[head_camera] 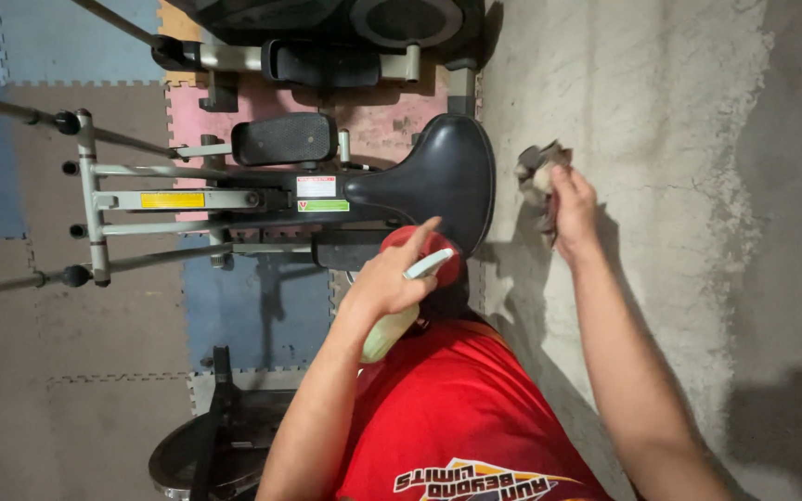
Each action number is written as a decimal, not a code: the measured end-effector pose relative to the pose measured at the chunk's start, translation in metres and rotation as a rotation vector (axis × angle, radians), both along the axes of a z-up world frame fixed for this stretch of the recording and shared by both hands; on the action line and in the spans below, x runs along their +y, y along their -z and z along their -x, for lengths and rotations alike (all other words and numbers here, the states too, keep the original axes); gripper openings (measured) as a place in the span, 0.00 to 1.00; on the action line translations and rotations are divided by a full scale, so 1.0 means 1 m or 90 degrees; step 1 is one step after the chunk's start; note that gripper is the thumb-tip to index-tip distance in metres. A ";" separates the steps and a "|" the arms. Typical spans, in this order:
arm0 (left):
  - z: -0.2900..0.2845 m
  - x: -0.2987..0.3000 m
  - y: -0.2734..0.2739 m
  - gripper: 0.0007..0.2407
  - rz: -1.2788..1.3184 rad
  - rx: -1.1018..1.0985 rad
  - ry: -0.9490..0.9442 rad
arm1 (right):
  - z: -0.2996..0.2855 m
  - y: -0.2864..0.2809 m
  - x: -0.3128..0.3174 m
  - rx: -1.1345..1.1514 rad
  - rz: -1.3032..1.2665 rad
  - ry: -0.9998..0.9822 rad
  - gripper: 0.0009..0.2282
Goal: Cleaning several exercise machines using a spray bottle and a cloth.
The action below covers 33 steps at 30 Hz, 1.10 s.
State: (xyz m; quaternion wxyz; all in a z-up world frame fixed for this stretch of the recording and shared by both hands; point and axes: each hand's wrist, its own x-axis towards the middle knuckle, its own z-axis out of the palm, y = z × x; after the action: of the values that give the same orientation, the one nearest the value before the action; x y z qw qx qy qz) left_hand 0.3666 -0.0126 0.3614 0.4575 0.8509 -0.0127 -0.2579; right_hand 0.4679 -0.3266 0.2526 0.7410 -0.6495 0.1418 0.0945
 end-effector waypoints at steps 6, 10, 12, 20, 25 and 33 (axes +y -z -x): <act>-0.006 0.003 -0.006 0.14 -0.040 -0.018 -0.061 | 0.021 0.015 0.010 0.071 0.112 -0.007 0.12; -0.001 0.007 0.006 0.13 -0.025 0.019 -0.161 | 0.027 0.014 0.006 0.017 0.078 -0.024 0.12; 0.006 0.010 0.029 0.11 -0.003 -0.052 -0.178 | 0.028 0.017 0.002 0.072 0.143 -0.026 0.13; 0.009 -0.011 0.032 0.13 0.118 -0.081 -0.278 | 0.049 -0.080 0.083 -0.135 0.152 -0.365 0.21; 0.007 -0.013 0.014 0.19 0.295 -0.011 -0.382 | 0.064 -0.044 0.084 -0.130 0.161 -0.453 0.28; 0.018 -0.002 0.020 0.21 0.401 -0.182 -0.303 | 0.037 -0.085 0.067 0.132 0.241 -0.462 0.22</act>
State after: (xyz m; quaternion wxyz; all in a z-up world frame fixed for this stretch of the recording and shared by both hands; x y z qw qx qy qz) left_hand 0.3483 -0.0146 0.3417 0.7356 0.6761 0.0424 -0.0080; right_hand 0.4311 -0.2599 0.3376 0.5090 -0.7691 -0.0072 0.3864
